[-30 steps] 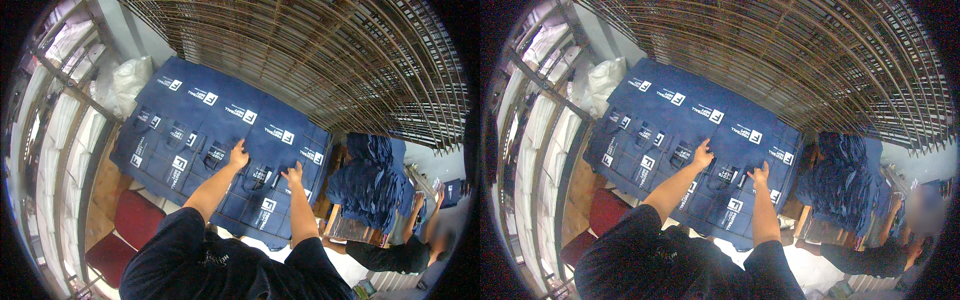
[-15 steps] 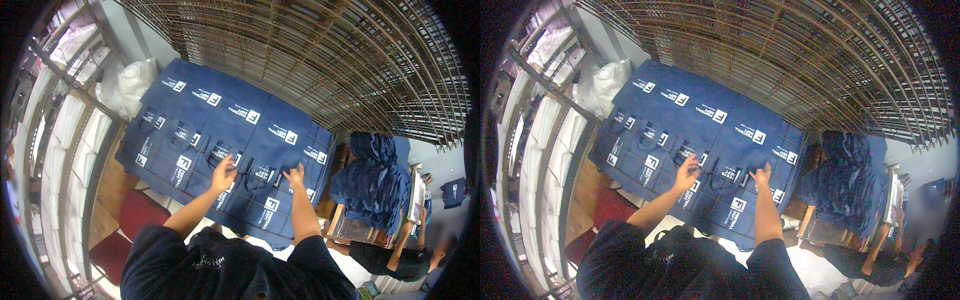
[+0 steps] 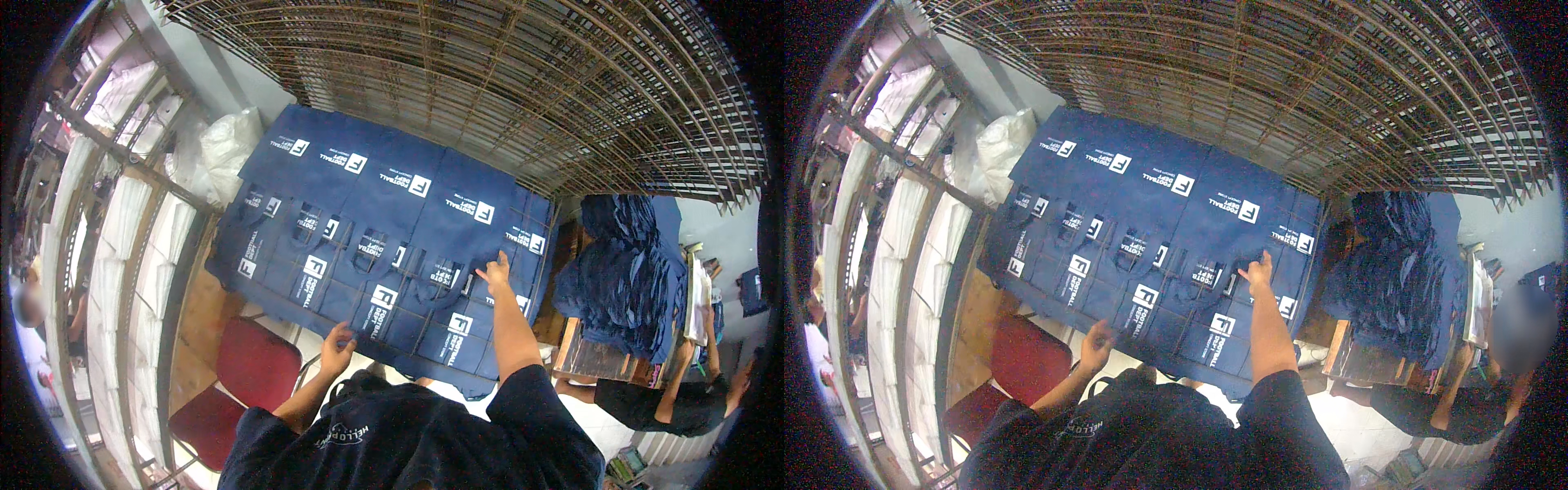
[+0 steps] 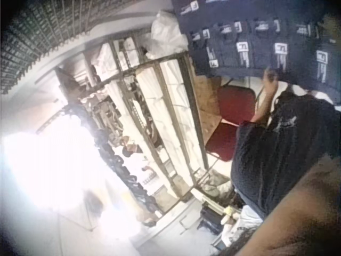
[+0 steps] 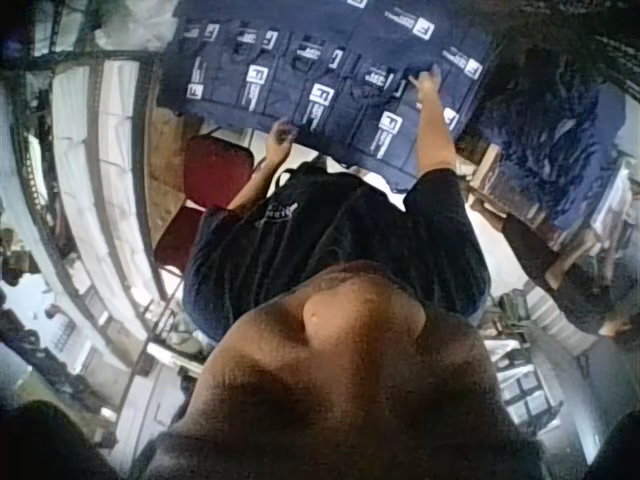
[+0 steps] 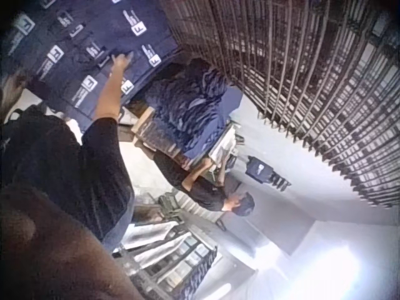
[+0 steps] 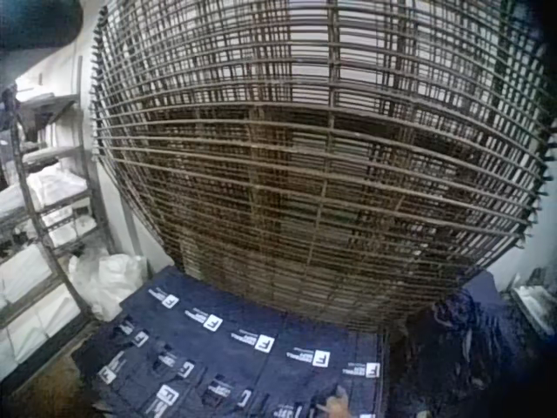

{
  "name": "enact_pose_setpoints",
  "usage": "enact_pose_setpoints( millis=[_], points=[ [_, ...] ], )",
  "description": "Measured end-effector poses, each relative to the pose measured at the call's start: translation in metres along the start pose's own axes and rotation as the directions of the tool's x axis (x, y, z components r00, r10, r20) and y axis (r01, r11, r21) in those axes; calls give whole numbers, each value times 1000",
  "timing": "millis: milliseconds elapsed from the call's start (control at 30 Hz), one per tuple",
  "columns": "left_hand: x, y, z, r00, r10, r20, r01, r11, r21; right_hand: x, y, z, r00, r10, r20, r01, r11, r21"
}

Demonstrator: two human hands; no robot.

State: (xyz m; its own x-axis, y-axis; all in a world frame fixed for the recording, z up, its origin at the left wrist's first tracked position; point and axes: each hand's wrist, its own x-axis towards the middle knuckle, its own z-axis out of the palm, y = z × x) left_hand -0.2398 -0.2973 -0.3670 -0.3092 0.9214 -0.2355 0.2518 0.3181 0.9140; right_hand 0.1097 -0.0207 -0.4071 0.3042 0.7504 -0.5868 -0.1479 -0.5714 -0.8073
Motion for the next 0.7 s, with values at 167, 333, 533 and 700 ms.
enact_pose_setpoints(
  millis=[167,333,533,700],
  points=[
    [-5,4,3,999,21,39,-21,1000,10,4,1,-1,1000,9,-8,-9,999,-44],
    [-9,2,3,998,41,50,-41,999,5,-28,-28,9,983,-77,-169,9,928,-372],
    [-21,7,-4,999,18,34,-22,991,132,-35,7,-40,799,-564,-209,313,687,-656],
    [-45,-18,-8,1000,-6,-2,6,986,169,-85,35,-114,780,-533,-328,350,806,-477]
  ],
)
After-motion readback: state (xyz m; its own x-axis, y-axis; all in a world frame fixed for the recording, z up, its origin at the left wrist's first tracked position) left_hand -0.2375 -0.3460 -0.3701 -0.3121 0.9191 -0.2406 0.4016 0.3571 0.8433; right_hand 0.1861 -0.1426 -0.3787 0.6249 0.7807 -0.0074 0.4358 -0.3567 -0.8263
